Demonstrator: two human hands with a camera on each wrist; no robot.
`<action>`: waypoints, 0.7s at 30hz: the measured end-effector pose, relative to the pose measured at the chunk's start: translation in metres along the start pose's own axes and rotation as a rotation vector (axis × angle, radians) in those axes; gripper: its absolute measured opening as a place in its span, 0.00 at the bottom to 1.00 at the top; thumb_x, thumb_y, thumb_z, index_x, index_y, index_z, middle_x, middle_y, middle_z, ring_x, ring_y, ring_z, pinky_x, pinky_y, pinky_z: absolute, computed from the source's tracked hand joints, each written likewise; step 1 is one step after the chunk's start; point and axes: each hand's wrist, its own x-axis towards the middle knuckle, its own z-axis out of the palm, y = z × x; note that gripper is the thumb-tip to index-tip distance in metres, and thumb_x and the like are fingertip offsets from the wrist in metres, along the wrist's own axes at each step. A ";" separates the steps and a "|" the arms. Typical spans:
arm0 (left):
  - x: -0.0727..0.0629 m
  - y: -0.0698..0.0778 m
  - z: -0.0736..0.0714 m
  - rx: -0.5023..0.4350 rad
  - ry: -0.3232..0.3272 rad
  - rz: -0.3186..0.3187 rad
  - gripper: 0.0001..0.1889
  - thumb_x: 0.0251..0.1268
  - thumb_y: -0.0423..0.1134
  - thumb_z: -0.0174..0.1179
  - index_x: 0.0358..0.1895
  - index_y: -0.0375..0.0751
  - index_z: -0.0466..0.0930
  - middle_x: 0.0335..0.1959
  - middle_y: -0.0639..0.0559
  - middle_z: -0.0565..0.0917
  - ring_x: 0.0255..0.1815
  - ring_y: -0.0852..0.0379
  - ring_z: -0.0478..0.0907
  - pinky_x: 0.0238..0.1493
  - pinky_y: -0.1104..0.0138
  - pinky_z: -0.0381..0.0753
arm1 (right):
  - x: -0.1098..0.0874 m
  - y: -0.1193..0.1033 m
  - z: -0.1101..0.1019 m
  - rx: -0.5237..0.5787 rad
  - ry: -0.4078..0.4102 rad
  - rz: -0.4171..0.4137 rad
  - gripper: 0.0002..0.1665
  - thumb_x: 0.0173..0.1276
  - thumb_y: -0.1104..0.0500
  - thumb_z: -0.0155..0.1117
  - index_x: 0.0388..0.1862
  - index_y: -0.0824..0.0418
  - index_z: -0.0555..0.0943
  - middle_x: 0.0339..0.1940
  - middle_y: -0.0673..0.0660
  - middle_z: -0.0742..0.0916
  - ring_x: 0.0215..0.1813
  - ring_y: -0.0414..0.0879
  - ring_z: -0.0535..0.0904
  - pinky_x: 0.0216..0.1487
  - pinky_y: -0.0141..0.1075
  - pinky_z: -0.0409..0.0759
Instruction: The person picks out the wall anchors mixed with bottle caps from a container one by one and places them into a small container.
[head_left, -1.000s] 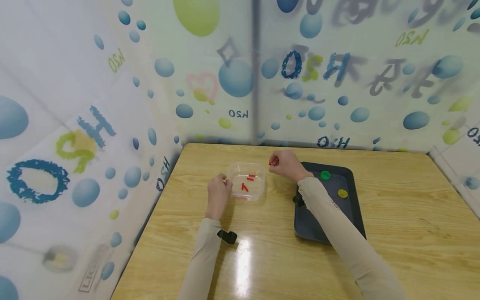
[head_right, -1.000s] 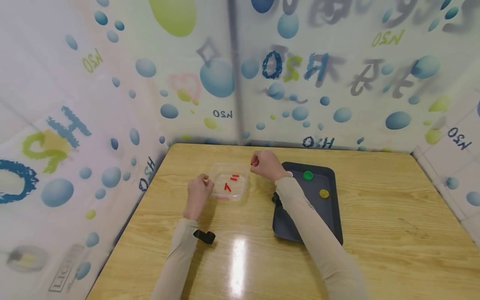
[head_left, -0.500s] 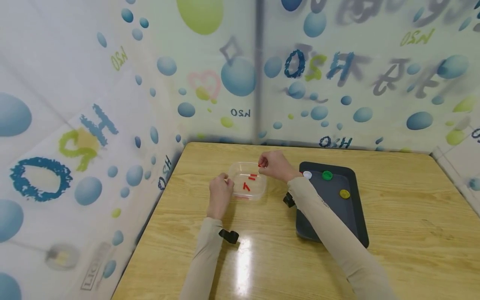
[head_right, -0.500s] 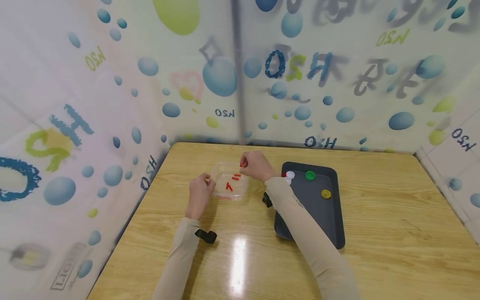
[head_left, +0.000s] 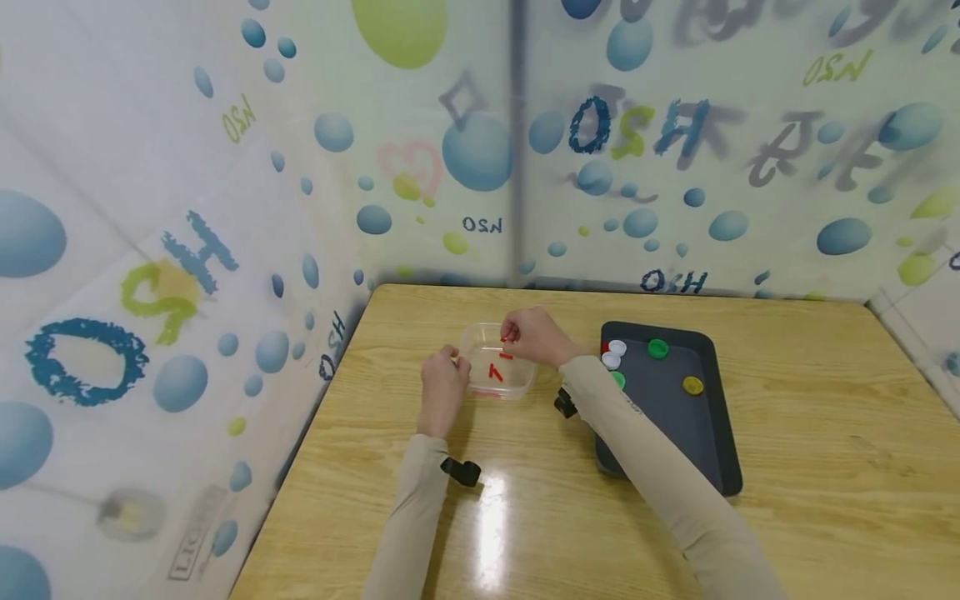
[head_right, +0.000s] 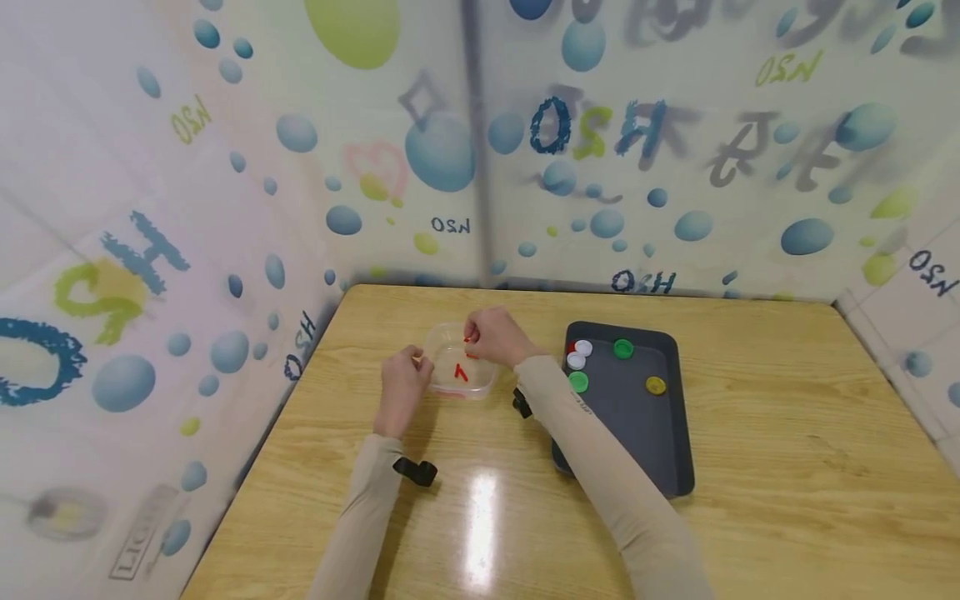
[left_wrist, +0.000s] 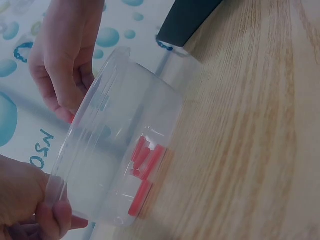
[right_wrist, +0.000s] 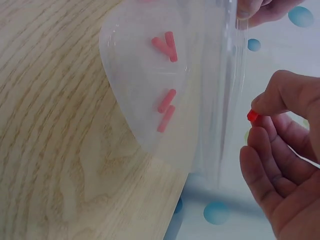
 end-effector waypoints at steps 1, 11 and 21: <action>0.000 0.000 0.000 -0.001 0.002 -0.002 0.09 0.59 0.27 0.60 0.38 0.23 0.84 0.28 0.34 0.87 0.28 0.44 0.85 0.31 0.56 0.84 | 0.001 -0.001 0.001 0.003 -0.007 -0.001 0.05 0.58 0.65 0.72 0.32 0.61 0.83 0.30 0.54 0.87 0.33 0.43 0.81 0.40 0.35 0.81; 0.000 0.000 0.002 0.003 0.019 0.020 0.08 0.59 0.27 0.60 0.37 0.23 0.84 0.27 0.35 0.87 0.28 0.44 0.86 0.31 0.55 0.85 | 0.002 -0.004 0.011 -0.002 -0.047 -0.041 0.03 0.65 0.66 0.67 0.37 0.64 0.85 0.34 0.56 0.89 0.36 0.44 0.84 0.43 0.36 0.84; 0.000 -0.002 0.000 -0.008 -0.015 -0.018 0.09 0.62 0.28 0.59 0.40 0.24 0.84 0.29 0.35 0.88 0.28 0.46 0.85 0.29 0.58 0.84 | -0.004 -0.003 0.006 0.012 -0.027 -0.041 0.03 0.67 0.64 0.67 0.37 0.63 0.85 0.34 0.56 0.89 0.38 0.45 0.84 0.45 0.38 0.84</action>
